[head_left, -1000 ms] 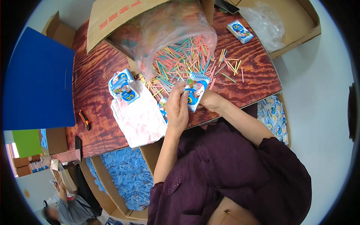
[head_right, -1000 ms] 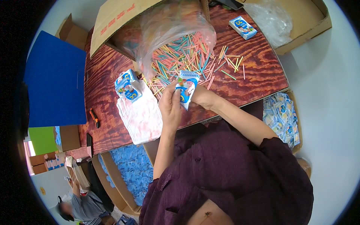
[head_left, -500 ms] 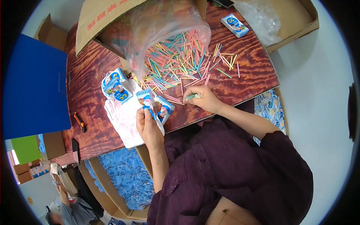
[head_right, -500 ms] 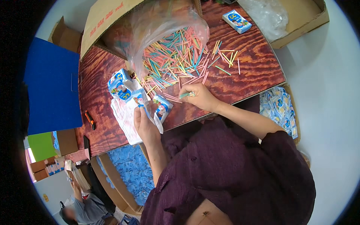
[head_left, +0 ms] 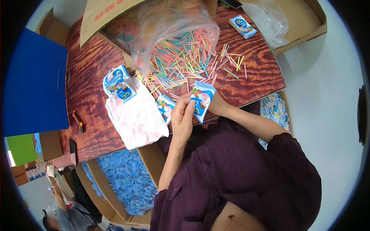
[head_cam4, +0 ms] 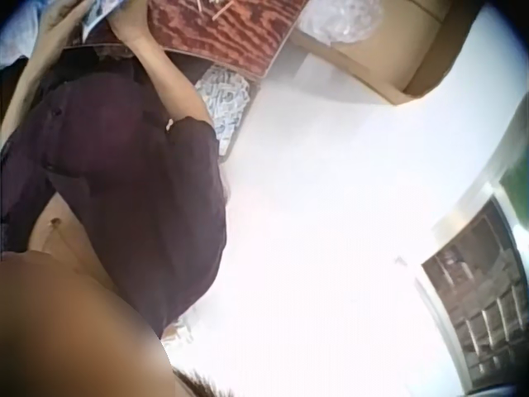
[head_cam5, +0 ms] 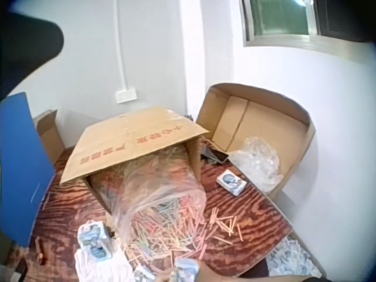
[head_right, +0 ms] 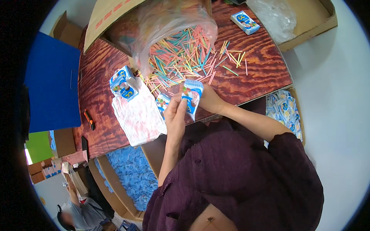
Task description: Packaging colorful toy sticks into small plastic bags.
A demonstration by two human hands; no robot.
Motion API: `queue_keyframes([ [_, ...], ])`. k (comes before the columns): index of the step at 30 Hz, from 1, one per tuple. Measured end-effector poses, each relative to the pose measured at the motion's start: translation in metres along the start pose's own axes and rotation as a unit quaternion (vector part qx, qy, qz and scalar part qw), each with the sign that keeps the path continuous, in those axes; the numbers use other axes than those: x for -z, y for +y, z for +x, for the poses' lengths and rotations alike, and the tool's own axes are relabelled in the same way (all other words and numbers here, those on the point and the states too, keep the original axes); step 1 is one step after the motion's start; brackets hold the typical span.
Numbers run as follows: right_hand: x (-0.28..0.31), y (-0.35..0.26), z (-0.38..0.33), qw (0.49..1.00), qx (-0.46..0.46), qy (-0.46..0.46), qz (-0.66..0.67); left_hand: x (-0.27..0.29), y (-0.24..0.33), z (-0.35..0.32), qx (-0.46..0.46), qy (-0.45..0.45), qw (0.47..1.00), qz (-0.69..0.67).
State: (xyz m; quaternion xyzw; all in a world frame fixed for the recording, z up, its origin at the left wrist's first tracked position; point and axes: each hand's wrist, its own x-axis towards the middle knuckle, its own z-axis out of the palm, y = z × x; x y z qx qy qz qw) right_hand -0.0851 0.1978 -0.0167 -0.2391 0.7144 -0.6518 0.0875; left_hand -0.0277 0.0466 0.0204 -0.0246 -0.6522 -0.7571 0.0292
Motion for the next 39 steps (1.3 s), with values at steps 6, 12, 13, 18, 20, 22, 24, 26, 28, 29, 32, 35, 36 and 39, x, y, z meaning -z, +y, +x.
queue_keyframes([
  [6,0.001,-0.004,0.006,0.982,0.081,0.045,-0.162,0.010,-0.005,0.012,0.116,0.010,0.976,-0.185],
  [12,0.003,-0.007,0.008,0.992,0.067,0.030,-0.102,0.007,-0.004,0.020,0.120,-0.019,0.942,-0.312],
  [13,-0.002,-0.004,0.009,0.991,0.078,0.054,-0.093,0.010,-0.007,0.020,0.128,-0.010,0.937,-0.325],
  [18,0.002,0.002,0.007,0.985,0.096,0.053,-0.136,0.014,-0.004,0.021,0.127,-0.012,0.928,-0.349],
  [20,0.004,-0.001,0.007,0.983,0.088,0.044,-0.154,0.022,-0.001,0.021,0.071,0.028,0.933,-0.351],
  [22,0.002,-0.009,0.006,0.998,-0.009,0.051,-0.035,0.036,-0.003,0.015,0.059,0.036,0.924,-0.376],
  [24,0.003,-0.012,0.006,0.998,-0.034,0.051,0.010,0.041,0.001,0.011,0.084,0.088,0.928,-0.353],
  [26,0.005,-0.013,0.007,0.995,-0.063,0.050,0.053,0.041,0.002,0.007,0.084,0.090,0.927,-0.354],
  [28,0.010,-0.015,0.007,0.997,-0.040,0.036,0.050,0.041,0.002,0.002,0.086,0.073,0.933,-0.342],
  [29,0.012,-0.013,0.006,0.997,-0.041,0.035,0.050,0.041,0.002,-0.002,0.087,0.074,0.932,-0.343],
  [32,0.016,-0.012,0.004,0.999,-0.029,-0.019,0.014,0.044,0.003,-0.018,0.095,0.108,0.958,-0.247],
  [35,0.017,-0.008,0.004,0.997,-0.003,-0.042,-0.063,0.050,0.002,-0.032,0.080,0.176,0.972,-0.134],
  [36,0.016,-0.002,0.004,0.995,0.038,-0.037,-0.086,0.049,0.005,-0.034,0.079,0.178,0.971,-0.135],
  [39,0.013,-0.001,0.003,0.993,0.062,-0.028,-0.100,0.047,0.011,-0.039,0.018,0.145,0.983,0.115],
])
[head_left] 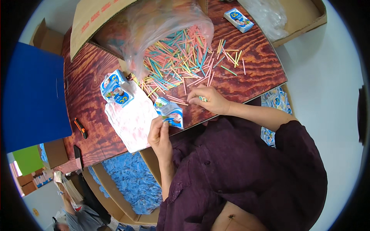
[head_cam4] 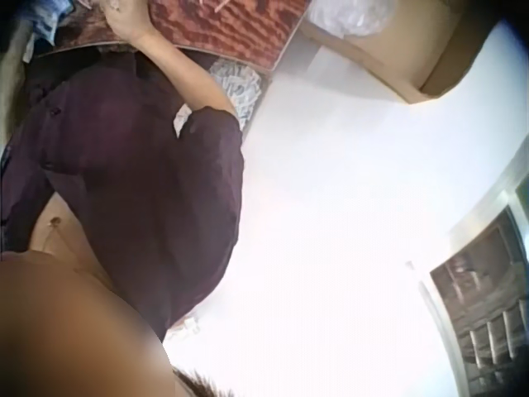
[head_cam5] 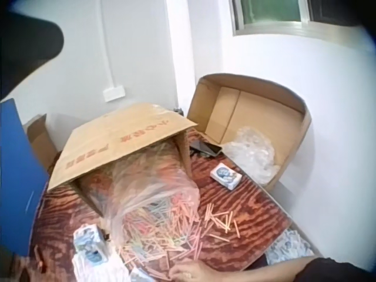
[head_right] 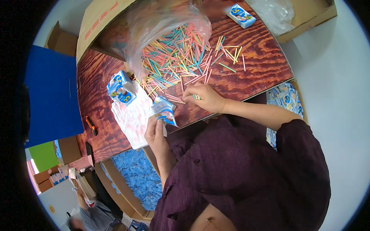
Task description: Packaging colorful toy sticks into small plastic bags.
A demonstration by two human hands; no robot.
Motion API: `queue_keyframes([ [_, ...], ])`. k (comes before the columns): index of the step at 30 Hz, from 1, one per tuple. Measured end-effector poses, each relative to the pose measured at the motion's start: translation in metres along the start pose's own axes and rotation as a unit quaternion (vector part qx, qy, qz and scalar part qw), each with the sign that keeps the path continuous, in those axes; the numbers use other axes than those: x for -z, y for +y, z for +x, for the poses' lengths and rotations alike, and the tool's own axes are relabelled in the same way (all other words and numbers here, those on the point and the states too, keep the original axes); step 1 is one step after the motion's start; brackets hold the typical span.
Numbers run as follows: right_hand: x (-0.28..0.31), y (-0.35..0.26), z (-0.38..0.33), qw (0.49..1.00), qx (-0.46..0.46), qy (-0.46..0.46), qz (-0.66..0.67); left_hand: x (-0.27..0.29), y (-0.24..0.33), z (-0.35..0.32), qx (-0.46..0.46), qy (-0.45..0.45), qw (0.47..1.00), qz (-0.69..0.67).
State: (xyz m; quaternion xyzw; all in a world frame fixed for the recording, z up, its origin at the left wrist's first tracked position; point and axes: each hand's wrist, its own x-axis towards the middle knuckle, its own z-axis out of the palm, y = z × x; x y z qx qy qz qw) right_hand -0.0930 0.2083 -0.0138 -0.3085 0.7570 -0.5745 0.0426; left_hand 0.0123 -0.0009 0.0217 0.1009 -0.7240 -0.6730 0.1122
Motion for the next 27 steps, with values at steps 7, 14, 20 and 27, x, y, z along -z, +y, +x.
queue_keyframes([
  [7,0.025,-0.049,0.045,0.766,-0.168,0.075,0.616,-0.015,0.011,0.001,-0.099,-0.042,0.991,0.084],
  [14,0.009,-0.082,0.058,0.791,-0.179,0.018,0.585,-0.026,0.007,0.003,-0.092,-0.058,0.992,0.063],
  [20,-0.001,-0.081,0.044,0.873,-0.153,-0.099,0.453,-0.036,-0.001,-0.004,-0.034,-0.022,0.999,-0.025],
  [27,0.024,-0.106,0.040,0.989,-0.020,-0.130,0.063,-0.035,-0.002,-0.003,-0.066,0.028,0.992,-0.100],
])
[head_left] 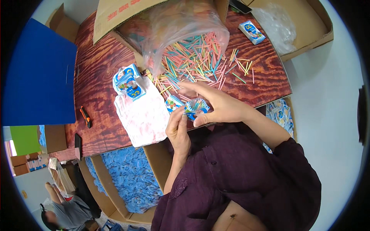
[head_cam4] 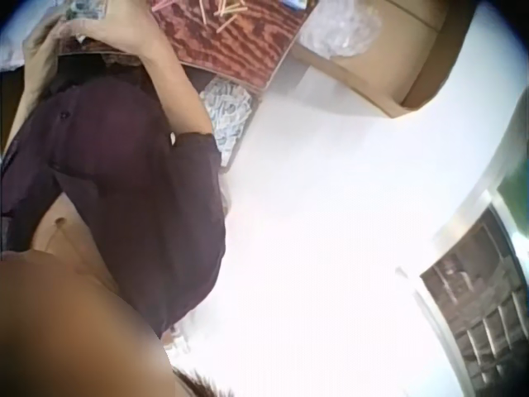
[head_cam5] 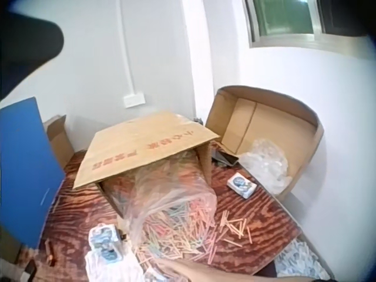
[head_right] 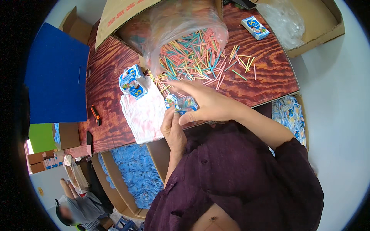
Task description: Packaging colorful toy sticks into small plastic bags.
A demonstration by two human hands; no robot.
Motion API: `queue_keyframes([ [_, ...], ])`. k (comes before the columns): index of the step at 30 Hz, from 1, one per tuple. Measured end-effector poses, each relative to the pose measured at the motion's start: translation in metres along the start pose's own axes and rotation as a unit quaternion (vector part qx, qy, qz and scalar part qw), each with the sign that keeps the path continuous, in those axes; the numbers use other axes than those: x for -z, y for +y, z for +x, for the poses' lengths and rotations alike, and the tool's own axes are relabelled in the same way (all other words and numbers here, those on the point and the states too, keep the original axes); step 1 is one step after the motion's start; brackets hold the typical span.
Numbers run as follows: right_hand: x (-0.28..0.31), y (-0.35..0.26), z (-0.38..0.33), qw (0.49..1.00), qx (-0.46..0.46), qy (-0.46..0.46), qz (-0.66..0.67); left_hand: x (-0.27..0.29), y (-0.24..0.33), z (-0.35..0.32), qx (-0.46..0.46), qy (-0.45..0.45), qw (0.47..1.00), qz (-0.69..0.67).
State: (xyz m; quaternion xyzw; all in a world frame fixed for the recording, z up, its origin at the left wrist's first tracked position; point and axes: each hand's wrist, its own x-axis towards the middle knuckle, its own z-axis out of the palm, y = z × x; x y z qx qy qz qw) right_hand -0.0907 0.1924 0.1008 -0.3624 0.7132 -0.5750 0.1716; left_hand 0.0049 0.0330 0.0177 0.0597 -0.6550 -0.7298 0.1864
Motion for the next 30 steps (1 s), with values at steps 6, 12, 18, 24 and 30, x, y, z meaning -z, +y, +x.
queue_keyframes([
  [6,-0.007,-0.011,-0.013,0.991,0.011,0.043,-0.127,0.009,0.012,0.005,0.044,-0.059,0.997,-0.038],
  [12,-0.019,-0.006,-0.015,0.971,0.037,0.006,-0.237,0.009,0.021,0.015,0.085,-0.100,0.990,-0.048],
  [18,-0.030,-0.009,-0.007,0.988,0.038,0.033,-0.149,0.015,0.025,0.020,0.056,-0.035,0.992,-0.110],
  [24,-0.028,0.016,-0.015,0.997,-0.057,0.051,-0.026,0.061,0.044,0.081,-0.004,0.155,0.988,0.029],
  [30,-0.034,0.015,-0.015,0.992,-0.093,-0.082,-0.038,0.099,0.015,0.131,-0.027,0.134,0.987,-0.085],
])
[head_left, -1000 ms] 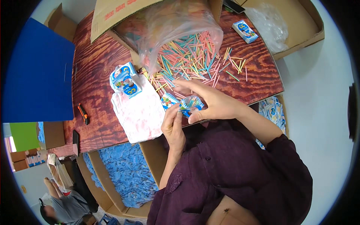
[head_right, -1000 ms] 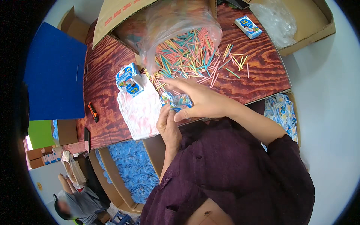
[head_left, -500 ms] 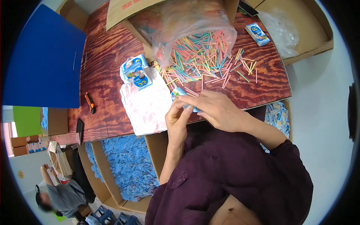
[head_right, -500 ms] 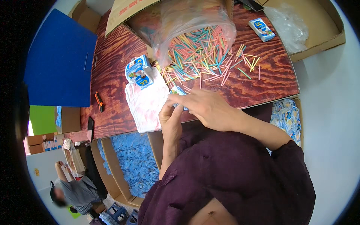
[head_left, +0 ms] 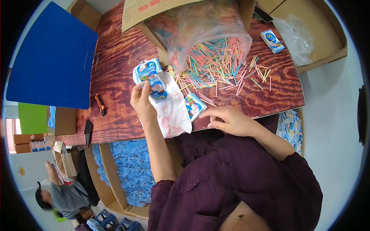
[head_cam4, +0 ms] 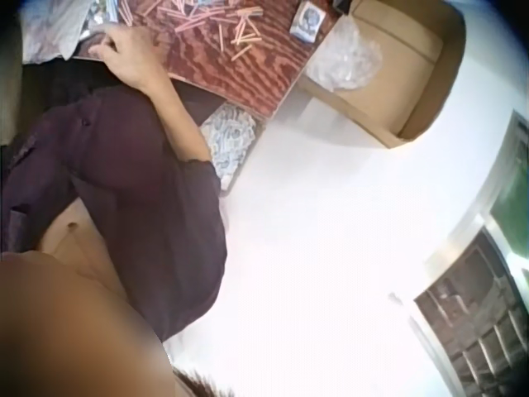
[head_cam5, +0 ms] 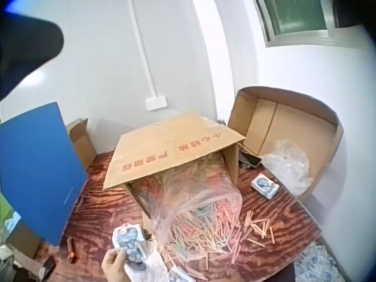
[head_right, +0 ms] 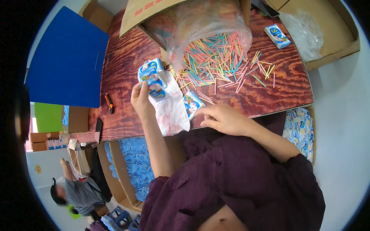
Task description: Packaging colorful toy sticks into small plastic bags.
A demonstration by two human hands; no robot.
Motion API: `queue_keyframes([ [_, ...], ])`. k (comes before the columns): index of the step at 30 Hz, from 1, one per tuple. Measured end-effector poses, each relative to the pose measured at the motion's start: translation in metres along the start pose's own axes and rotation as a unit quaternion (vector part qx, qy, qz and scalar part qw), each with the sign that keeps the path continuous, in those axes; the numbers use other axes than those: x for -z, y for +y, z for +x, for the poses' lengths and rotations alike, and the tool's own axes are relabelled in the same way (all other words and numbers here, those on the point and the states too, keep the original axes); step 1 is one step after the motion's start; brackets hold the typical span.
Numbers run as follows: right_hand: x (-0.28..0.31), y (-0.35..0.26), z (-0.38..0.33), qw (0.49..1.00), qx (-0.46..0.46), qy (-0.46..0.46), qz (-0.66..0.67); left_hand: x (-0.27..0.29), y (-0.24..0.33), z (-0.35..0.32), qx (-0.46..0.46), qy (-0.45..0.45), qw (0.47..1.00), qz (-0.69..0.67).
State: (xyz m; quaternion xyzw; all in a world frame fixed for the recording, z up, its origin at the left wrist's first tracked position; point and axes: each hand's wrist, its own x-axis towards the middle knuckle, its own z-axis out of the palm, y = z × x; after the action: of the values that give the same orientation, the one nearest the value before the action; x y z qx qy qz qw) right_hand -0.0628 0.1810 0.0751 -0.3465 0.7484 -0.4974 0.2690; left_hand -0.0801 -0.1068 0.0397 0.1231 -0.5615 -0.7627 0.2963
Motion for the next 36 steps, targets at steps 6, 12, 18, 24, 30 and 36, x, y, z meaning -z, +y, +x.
queue_keyframes([
  [6,0.004,-0.001,-0.001,1.000,-0.022,-0.007,0.005,-0.005,-0.027,0.027,-0.059,0.051,0.996,0.048],
  [12,0.001,0.007,0.003,1.000,-0.010,-0.019,-0.003,0.005,-0.042,0.034,-0.220,0.162,0.848,0.454],
  [18,0.010,0.015,-0.006,0.999,-0.029,0.026,0.026,-0.019,-0.018,-0.023,-0.266,0.045,0.862,0.429],
  [24,0.008,0.018,-0.002,0.998,-0.039,0.025,0.031,-0.022,-0.012,-0.094,-0.162,-0.256,0.792,0.530],
  [30,-0.002,0.015,-0.003,0.999,-0.028,-0.018,0.020,-0.016,-0.030,-0.092,-0.176,-0.256,0.780,0.543],
  [36,-0.005,0.026,-0.012,1.000,-0.030,0.001,-0.003,-0.019,-0.026,-0.094,-0.175,-0.235,0.814,0.501],
])
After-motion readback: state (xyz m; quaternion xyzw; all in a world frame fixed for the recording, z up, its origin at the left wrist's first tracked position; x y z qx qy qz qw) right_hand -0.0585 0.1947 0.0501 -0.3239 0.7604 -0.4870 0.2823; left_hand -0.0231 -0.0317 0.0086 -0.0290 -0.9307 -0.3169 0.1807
